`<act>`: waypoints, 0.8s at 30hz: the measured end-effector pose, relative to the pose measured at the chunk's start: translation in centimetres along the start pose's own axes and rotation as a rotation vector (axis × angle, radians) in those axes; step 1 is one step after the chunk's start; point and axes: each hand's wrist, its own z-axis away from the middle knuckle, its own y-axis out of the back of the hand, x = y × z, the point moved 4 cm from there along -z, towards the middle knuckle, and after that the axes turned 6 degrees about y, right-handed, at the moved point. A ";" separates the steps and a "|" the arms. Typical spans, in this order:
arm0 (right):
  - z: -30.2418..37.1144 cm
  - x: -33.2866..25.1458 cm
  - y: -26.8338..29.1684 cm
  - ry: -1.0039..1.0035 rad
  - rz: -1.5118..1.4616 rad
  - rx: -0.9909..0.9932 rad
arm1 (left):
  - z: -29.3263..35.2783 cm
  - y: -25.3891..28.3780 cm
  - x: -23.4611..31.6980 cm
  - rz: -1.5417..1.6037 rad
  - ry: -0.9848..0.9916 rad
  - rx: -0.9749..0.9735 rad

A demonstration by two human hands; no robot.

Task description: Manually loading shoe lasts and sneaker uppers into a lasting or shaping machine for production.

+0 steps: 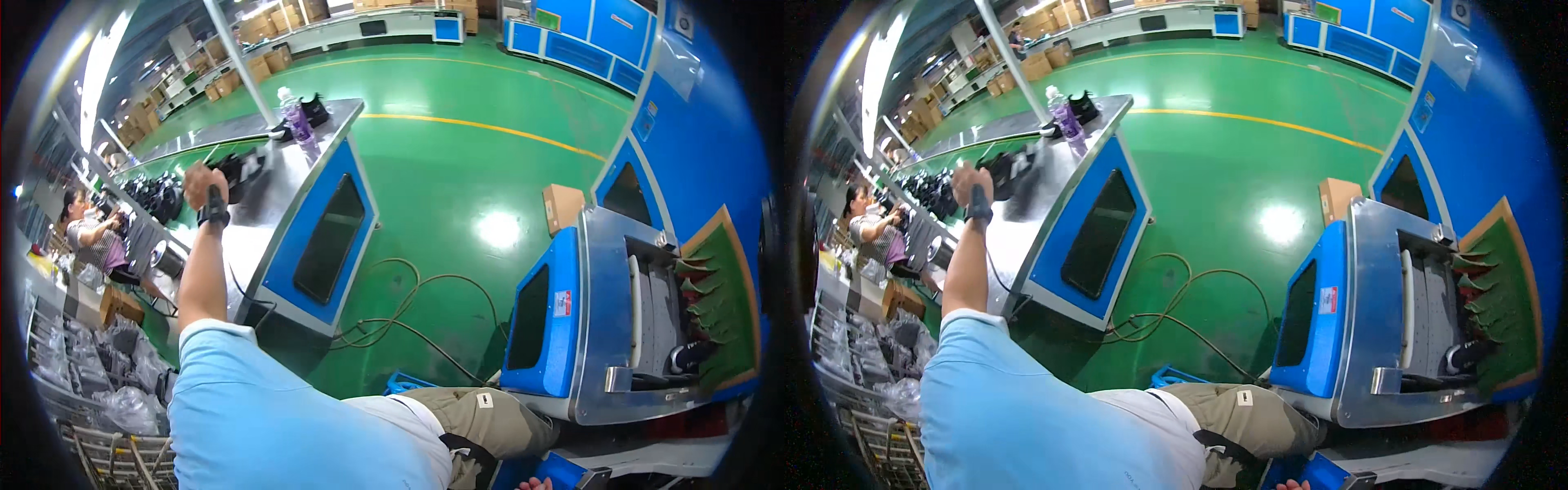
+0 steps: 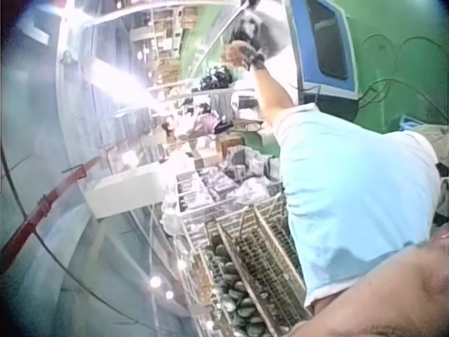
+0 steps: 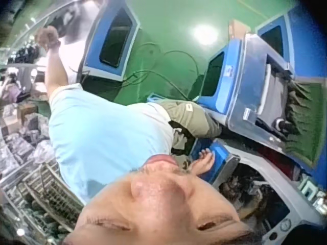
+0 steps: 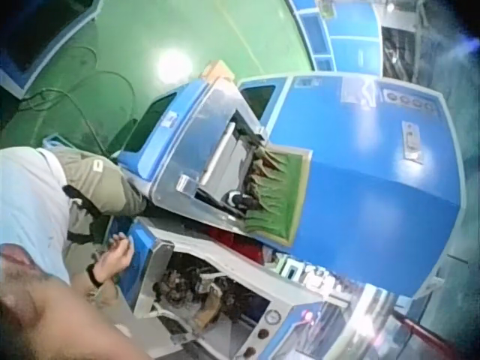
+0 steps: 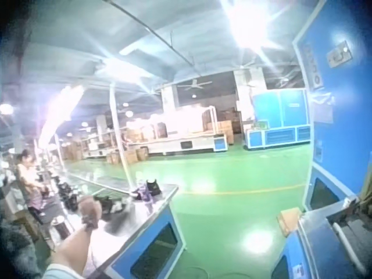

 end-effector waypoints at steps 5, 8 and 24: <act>0.5 2.9 2.6 0.092 0.135 0.042 | 7.3 -5.9 13.1 0.299 -0.290 -0.408; 1.6 5.8 4.5 -0.047 0.091 0.111 | 15.5 0.1 28.5 0.626 -0.663 -0.599; 6.0 8.9 11.1 0.009 0.460 0.444 | 70.1 58.0 76.8 1.571 -1.122 -1.497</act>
